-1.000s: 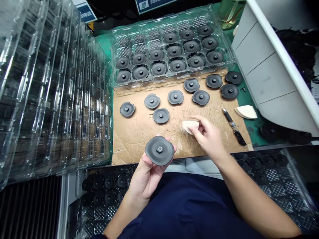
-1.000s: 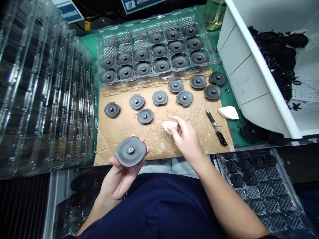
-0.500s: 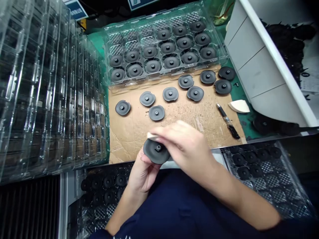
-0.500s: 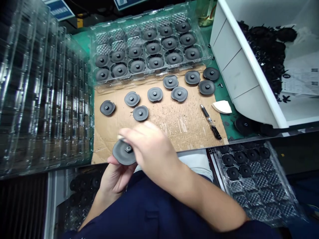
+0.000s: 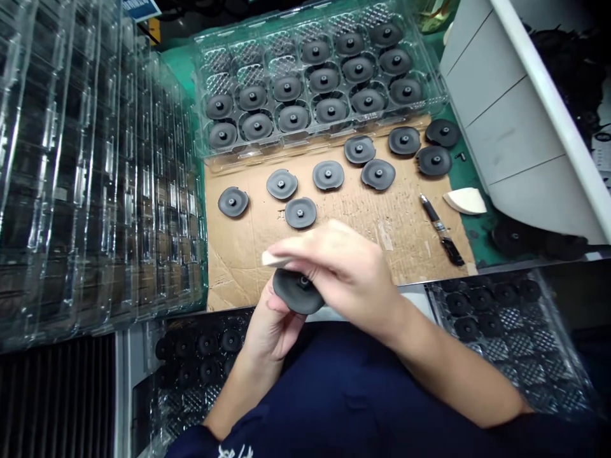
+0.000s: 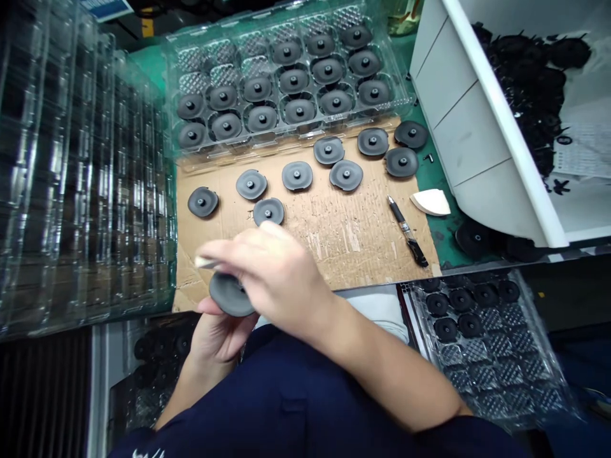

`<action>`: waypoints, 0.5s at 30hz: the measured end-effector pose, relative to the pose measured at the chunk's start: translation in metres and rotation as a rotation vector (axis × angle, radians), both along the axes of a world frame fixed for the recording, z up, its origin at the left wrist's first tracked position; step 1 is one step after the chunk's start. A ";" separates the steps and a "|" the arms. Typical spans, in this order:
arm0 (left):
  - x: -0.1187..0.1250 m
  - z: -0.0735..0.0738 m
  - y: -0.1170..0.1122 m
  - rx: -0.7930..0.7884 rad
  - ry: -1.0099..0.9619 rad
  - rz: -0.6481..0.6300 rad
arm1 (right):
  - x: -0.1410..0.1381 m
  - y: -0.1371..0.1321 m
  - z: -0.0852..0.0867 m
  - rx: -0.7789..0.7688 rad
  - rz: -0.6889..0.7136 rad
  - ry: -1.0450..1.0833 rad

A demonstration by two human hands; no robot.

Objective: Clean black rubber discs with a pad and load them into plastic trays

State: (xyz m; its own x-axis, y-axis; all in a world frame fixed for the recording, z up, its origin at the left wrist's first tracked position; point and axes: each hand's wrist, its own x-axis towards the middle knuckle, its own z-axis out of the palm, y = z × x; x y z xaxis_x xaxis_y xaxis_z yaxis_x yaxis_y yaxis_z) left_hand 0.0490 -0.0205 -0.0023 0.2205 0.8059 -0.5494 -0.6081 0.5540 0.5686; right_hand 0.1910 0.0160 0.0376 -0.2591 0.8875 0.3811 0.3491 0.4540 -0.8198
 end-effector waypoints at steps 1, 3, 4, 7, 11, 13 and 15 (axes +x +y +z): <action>-0.001 0.002 0.001 0.011 -0.018 -0.006 | 0.004 0.000 -0.004 -0.075 -0.014 0.048; -0.004 0.006 0.002 0.028 -0.084 -0.031 | 0.016 -0.004 -0.019 -0.274 -0.122 0.067; -0.005 0.008 0.002 0.030 -0.123 -0.042 | 0.022 -0.009 -0.029 -0.357 -0.180 0.047; -0.009 0.011 0.002 0.021 -0.199 -0.052 | 0.036 -0.028 -0.067 -0.465 -0.257 -0.060; -0.009 0.012 -0.001 -0.004 -0.234 -0.035 | 0.041 -0.042 -0.091 -0.459 -0.189 -0.137; -0.009 0.013 -0.002 -0.013 -0.239 -0.036 | 0.041 -0.038 -0.077 -0.452 -0.199 -0.140; -0.008 0.013 -0.004 -0.020 -0.231 -0.047 | 0.038 -0.030 -0.048 -0.369 -0.226 -0.125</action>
State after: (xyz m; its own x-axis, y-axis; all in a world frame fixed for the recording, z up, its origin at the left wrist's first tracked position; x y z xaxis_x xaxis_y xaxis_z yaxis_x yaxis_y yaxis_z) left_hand 0.0415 -0.0243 0.0112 0.3791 0.7817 -0.4953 -0.6945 0.5940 0.4059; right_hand 0.2292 -0.0139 -0.0103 -0.0671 0.9977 0.0068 0.5128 0.0403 -0.8576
